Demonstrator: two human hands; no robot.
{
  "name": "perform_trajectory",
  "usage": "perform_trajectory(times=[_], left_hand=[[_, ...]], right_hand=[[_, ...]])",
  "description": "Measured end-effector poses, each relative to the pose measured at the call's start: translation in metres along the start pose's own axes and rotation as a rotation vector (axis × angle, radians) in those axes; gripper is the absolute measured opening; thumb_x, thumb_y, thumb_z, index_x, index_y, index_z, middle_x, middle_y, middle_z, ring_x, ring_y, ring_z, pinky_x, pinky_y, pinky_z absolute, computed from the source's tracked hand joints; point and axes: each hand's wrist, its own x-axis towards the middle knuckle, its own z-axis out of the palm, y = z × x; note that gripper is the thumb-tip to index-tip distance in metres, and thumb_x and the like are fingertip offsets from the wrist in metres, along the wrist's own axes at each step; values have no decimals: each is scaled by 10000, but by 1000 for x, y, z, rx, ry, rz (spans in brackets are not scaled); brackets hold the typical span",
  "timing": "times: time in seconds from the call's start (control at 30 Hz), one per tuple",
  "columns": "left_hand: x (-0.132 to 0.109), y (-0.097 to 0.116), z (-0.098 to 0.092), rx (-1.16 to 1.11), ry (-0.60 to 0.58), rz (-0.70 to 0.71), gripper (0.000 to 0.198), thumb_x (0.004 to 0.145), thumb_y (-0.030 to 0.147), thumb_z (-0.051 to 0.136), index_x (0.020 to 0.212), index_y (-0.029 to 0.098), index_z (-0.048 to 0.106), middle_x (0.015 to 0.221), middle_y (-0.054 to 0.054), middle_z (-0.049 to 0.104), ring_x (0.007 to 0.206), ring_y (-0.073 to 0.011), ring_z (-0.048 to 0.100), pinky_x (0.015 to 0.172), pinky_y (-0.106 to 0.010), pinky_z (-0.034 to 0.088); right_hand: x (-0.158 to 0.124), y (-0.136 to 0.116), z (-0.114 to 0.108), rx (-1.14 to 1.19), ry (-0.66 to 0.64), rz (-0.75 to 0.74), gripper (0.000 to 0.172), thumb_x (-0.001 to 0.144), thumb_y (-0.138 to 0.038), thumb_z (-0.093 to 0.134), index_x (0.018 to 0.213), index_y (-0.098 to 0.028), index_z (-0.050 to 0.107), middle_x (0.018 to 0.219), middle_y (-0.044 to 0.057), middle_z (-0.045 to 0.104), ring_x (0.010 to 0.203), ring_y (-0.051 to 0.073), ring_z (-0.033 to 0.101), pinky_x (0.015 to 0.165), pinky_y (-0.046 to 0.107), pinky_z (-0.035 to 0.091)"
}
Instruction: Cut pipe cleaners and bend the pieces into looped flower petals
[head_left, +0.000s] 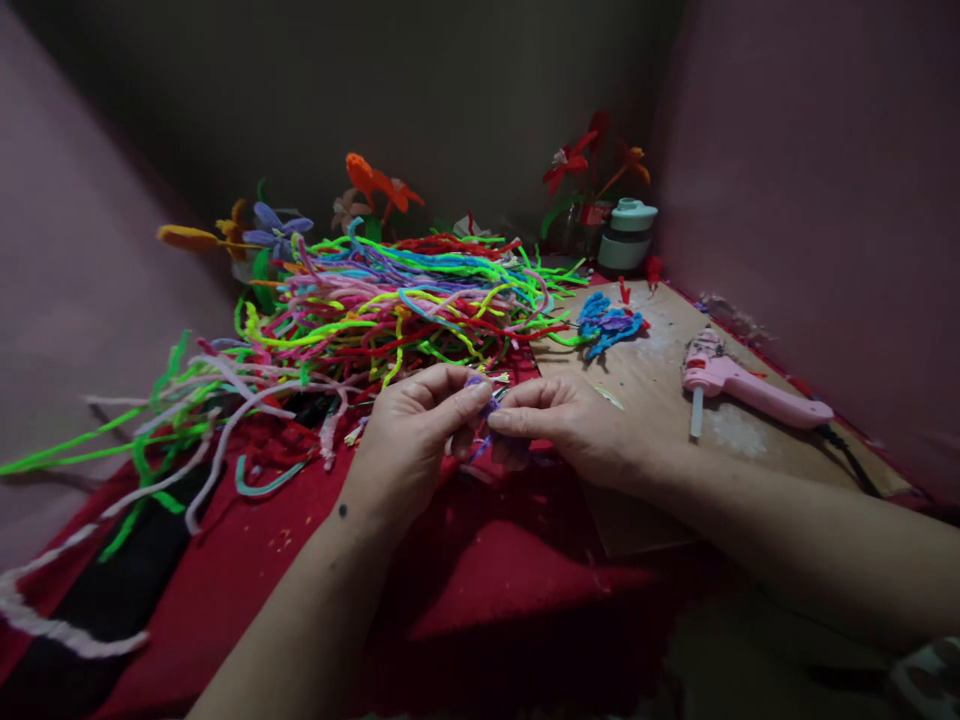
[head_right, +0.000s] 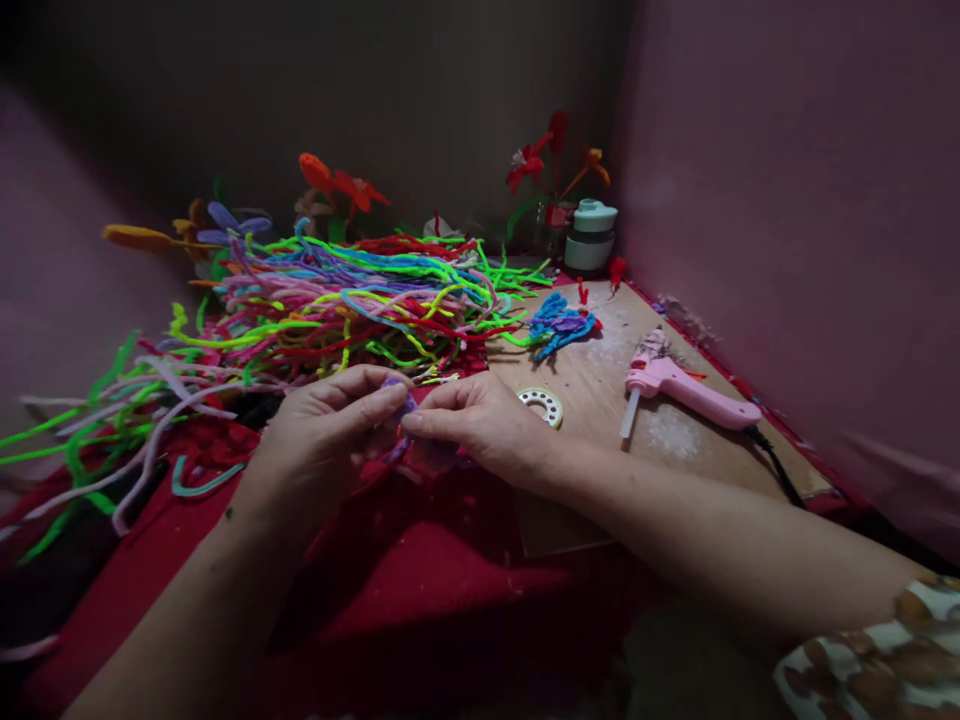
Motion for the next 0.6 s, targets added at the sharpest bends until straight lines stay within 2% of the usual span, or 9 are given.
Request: perform_trajectory(times=[0.1, 0.23, 0.33, 0.4, 0.6], left_hand=[[-1, -2, 1, -8, -1, -30, 144, 705, 283, 673, 756, 157, 625, 562, 34, 521, 441, -39, 394, 415, -161, 295], [-4, -7, 7, 123, 133, 71, 149, 716, 282, 664, 673, 157, 596, 495, 54, 467, 421, -32, 345, 393, -152, 257], [-4, -8, 10, 180, 213, 125, 144, 716, 274, 659, 661, 162, 588, 496, 55, 471, 430, -36, 361, 399, -151, 270], [-3, -8, 9, 189, 200, 95, 155, 711, 278, 659, 648, 162, 577, 482, 54, 464, 421, -42, 363, 391, -157, 268], [0, 4, -5, 228, 34, -28, 203, 719, 339, 638, 644, 161, 577, 441, 60, 406, 374, -43, 302, 365, -169, 206]], right_hand=[[1, 2, -1, 22, 14, 33, 246, 726, -321, 652, 606, -109, 624, 524, 7, 575, 483, 89, 498, 517, 233, 378], [3, 6, -3, 119, -26, 107, 231, 707, -298, 663, 576, -117, 605, 506, 7, 579, 443, 83, 484, 471, 224, 340], [3, 9, -2, 166, -31, 147, 213, 694, -292, 663, 580, -123, 602, 517, 14, 595, 437, 90, 494, 463, 227, 343], [3, 8, 0, 132, 6, 133, 206, 697, -281, 651, 575, -125, 595, 507, 7, 581, 432, 84, 475, 455, 225, 333], [-2, 1, 6, -96, 68, 123, 229, 735, -220, 592, 527, -128, 564, 459, -25, 509, 390, 44, 367, 405, 203, 258]])
